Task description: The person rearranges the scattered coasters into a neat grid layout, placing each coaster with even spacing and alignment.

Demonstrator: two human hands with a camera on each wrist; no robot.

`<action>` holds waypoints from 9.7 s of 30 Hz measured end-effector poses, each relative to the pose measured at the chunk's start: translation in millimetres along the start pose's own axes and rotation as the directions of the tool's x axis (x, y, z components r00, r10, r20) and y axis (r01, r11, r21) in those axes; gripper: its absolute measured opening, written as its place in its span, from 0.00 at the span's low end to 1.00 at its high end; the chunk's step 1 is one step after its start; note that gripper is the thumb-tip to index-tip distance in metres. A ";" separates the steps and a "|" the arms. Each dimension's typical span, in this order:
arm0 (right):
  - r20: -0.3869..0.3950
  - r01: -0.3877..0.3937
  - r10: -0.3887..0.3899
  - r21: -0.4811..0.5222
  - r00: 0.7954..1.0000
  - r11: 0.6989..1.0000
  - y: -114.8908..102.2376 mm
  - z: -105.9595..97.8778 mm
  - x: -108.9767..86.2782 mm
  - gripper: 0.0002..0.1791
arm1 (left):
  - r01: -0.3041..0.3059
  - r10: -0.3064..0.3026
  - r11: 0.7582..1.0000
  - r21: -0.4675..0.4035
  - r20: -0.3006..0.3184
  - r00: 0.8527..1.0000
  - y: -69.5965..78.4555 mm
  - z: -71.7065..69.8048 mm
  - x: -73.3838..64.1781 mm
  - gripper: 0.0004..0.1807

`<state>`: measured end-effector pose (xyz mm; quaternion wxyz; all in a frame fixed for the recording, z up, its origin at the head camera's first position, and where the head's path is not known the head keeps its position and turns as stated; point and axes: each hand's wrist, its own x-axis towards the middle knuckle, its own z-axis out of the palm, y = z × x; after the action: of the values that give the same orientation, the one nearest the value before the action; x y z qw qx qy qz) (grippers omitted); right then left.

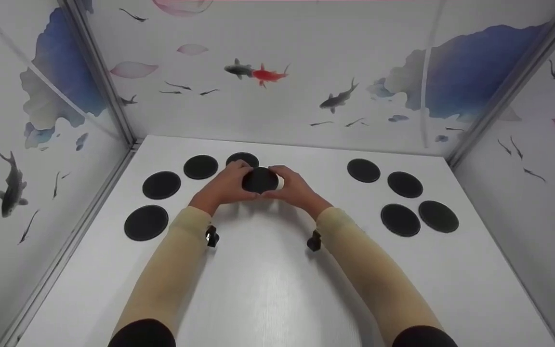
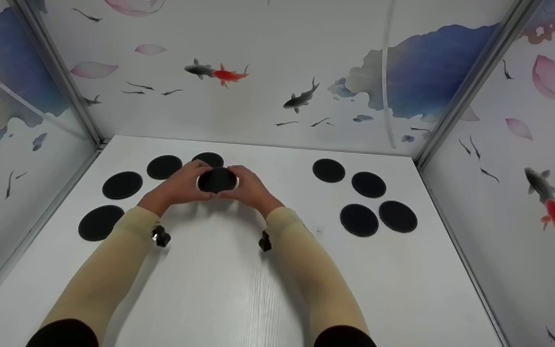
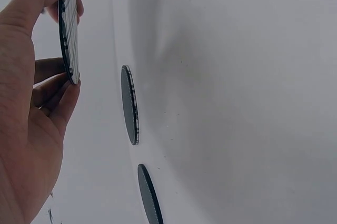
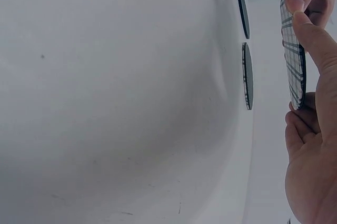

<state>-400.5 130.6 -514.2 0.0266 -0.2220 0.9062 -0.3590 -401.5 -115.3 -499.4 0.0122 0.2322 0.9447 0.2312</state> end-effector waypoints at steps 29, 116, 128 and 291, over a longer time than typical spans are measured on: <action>-0.013 -0.001 0.001 -0.038 1.000 0.999 16.8 0.4 -5.7 0.51 | -0.027 0.028 0.999 -0.020 0.032 0.999 7.6 13.7 9.6 0.48; 0.045 -0.129 0.138 -0.164 0.989 0.978 25.7 21.8 -3.9 0.44 | 0.001 0.002 0.999 -0.037 0.091 0.996 7.8 40.5 17.1 0.39; 0.063 -0.110 0.122 -0.176 0.990 0.978 22.9 15.7 -8.1 0.54 | 0.009 -0.007 1.000 -0.012 0.110 0.994 9.6 40.8 16.7 0.47; -0.197 -0.300 0.282 -0.069 0.939 0.952 178.5 -168.1 -260.6 0.50 | -0.312 0.332 0.938 -0.150 0.134 0.934 286.4 199.5 119.6 0.39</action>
<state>-269.2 462.7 -536.8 -0.0159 -0.0523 0.9440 -0.3254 -358.0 248.8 -540.7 0.0634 0.4002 0.8734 0.2701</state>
